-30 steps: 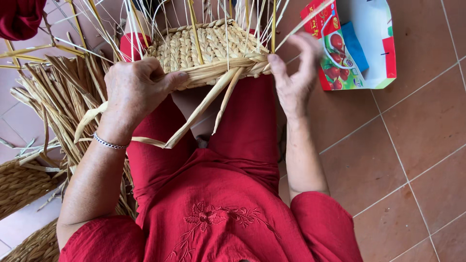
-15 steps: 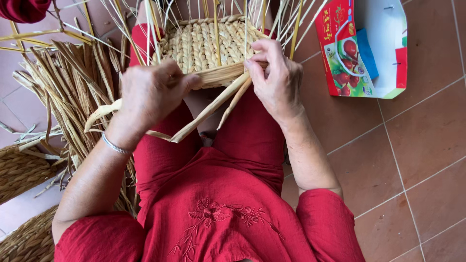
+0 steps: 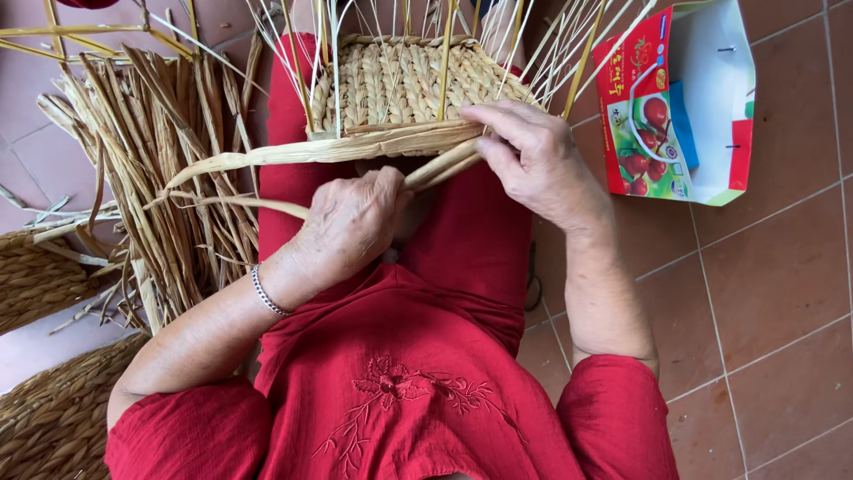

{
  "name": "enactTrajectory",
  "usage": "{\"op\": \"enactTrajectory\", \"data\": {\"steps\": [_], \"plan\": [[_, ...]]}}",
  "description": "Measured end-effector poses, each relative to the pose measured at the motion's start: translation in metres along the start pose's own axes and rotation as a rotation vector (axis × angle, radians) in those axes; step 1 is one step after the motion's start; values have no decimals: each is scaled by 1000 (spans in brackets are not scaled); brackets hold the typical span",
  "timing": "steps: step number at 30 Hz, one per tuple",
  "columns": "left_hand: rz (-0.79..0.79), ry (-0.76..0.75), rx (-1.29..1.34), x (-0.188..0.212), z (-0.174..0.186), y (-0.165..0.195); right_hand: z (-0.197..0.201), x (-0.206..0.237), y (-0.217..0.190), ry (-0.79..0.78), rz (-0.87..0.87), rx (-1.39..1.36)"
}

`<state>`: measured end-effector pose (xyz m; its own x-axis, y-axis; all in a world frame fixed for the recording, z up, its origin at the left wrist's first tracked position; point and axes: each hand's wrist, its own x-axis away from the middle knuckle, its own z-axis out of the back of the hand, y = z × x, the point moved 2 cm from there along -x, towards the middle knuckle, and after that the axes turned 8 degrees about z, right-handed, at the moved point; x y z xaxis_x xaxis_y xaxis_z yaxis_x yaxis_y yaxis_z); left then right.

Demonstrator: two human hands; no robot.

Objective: The person sits on the floor weaving dried palm strips around a bamboo basket frame, folding and tucking strips to build up the woven side wall, occasionally using scissors to trim strips, and bending a long strip along the rim.

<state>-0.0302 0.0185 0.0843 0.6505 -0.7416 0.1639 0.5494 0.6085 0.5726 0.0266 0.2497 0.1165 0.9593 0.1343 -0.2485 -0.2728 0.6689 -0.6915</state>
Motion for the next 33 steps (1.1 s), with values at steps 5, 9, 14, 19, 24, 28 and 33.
{"op": "enactTrajectory", "data": {"steps": [5, 9, 14, 19, 24, 28, 33], "plan": [[-124, 248, -341, -11, 33, 13, -6, -9, -12, -15, 212, 253], [-346, 722, -478, -8, 64, 36, -23, -13, 0, 103, 103, 310], [-408, 414, 112, -33, 32, 36, -26, -10, 23, 247, -128, 149], [-87, 321, 276, -106, -6, -12, -42, -15, 30, 358, -212, 109], [159, -103, 702, -127, -17, -25, -57, -24, 35, 333, -100, 375], [199, -275, 994, -124, -7, -27, -58, -25, 46, 77, -107, 378], [294, -162, 993, -111, -9, -37, -43, -28, 43, -45, 23, 79]]}}
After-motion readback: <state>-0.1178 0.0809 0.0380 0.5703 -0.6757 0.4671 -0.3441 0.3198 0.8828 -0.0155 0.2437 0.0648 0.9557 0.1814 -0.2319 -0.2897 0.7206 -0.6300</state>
